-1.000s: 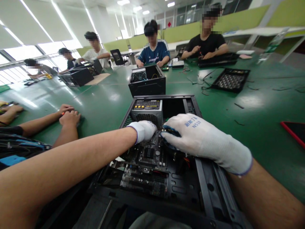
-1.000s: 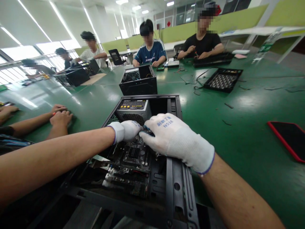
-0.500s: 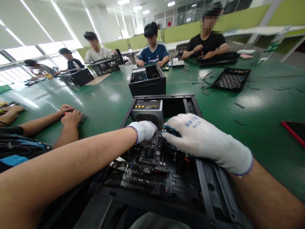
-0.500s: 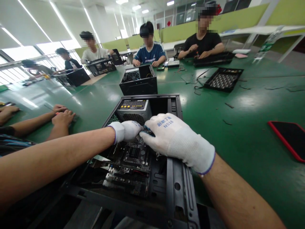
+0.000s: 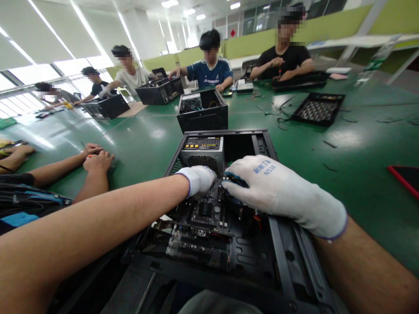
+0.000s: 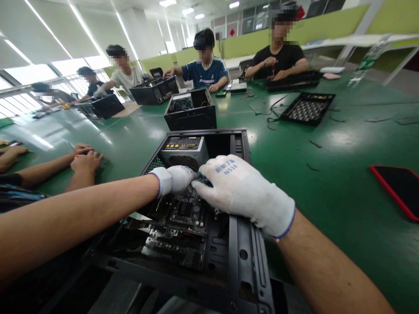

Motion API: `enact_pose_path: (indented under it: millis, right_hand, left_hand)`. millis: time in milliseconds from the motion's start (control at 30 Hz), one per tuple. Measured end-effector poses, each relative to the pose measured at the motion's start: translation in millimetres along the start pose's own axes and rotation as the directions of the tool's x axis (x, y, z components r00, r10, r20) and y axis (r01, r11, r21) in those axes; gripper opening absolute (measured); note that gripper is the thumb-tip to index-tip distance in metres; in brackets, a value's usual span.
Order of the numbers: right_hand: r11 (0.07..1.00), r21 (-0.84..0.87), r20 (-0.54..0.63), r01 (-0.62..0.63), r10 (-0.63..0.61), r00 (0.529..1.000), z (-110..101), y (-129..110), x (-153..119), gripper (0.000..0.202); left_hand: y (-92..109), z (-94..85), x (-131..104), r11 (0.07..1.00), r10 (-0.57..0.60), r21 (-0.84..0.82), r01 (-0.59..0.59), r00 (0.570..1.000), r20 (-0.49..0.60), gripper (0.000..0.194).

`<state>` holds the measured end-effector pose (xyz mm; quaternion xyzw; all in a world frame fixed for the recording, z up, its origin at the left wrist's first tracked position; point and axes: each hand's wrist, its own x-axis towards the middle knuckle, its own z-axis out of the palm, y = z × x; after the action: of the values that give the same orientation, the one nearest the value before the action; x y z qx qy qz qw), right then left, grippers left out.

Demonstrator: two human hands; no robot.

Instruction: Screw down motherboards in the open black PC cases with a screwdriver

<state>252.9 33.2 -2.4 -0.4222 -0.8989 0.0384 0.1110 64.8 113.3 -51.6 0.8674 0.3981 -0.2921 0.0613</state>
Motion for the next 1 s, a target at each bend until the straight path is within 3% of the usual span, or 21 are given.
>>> enact_pose_path:
  millis: [333, 533, 833, 1000]
  right_hand:
    - [0.999, -0.024, -0.007, 0.032, -0.032, 0.999, 0.3, 1.3, -0.1, 0.038]
    - [0.998, -0.027, -0.011, 0.049, -0.049, 0.999, 2.4, 2.6, -0.1, 0.037]
    - [1.000, -0.009, 0.001, 0.020, -0.020, 1.000, 0.0, 0.3, 0.8, 0.037]
    - [1.000, 0.023, -0.015, -0.005, 0.006, 1.000, 0.0, -0.5, -0.4, 0.038]
  left_hand:
    - [4.4, -3.2, 2.1, 0.999, -0.031, -0.018, 0.031, 0.999, 0.033, 0.035]
    - [6.1, -12.3, 0.3, 0.998, 0.032, 0.043, -0.036, 0.995, 0.094, 0.042]
    - [5.3, -13.2, -4.0, 0.998, 0.023, 0.047, -0.029, 0.991, 0.132, 0.053]
    - [2.7, -16.0, -9.1, 1.000, 0.005, -0.001, -0.005, 0.998, 0.062, 0.069]
